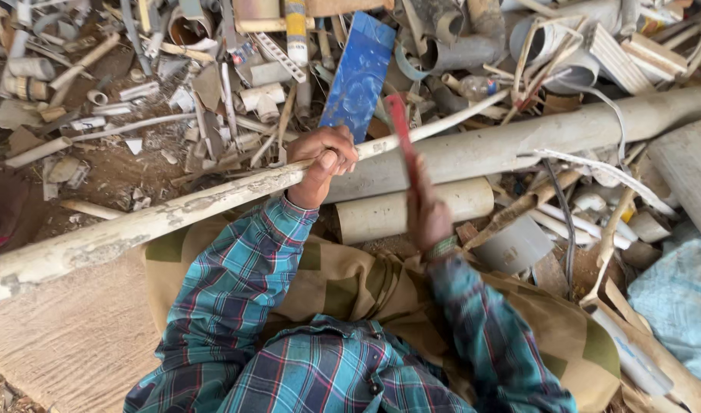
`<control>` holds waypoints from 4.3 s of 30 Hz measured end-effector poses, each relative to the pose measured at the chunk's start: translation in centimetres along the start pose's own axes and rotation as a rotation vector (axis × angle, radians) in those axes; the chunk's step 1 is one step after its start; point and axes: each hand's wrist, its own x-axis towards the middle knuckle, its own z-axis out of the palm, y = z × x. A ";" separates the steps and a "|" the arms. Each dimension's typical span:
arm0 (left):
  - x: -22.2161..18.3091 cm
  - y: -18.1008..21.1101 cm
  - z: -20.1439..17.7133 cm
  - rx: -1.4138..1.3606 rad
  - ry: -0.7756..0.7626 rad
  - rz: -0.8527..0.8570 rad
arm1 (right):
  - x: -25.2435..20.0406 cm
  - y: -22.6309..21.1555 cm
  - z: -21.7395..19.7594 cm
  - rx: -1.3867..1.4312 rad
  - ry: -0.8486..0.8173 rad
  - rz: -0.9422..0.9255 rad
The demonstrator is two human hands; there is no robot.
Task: The person saws a white PVC pipe with a small hand saw while sitting among a collection of scrap plumbing materials.
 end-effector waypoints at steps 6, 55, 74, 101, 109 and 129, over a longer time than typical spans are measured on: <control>-0.1 0.6 1.3 -0.038 0.108 0.005 | 3.3 8.4 -0.3 -0.115 -0.017 0.043; -1.0 0.6 1.1 0.004 0.490 0.015 | 3.3 11.2 3.7 -0.289 -0.200 0.139; 1.3 4.8 -1.0 0.113 -0.173 0.030 | 3.4 7.9 0.0 -0.076 -0.199 0.298; -0.6 0.6 -1.0 0.004 -0.034 -0.028 | 0.5 7.4 1.9 -0.119 -0.141 -0.037; -0.7 -3.0 1.2 0.235 0.006 0.075 | 5.7 7.9 -1.5 -0.150 -0.042 0.019; 0.7 3.8 0.0 -0.024 0.009 0.009 | 1.1 -0.2 -1.6 0.283 -0.112 -0.126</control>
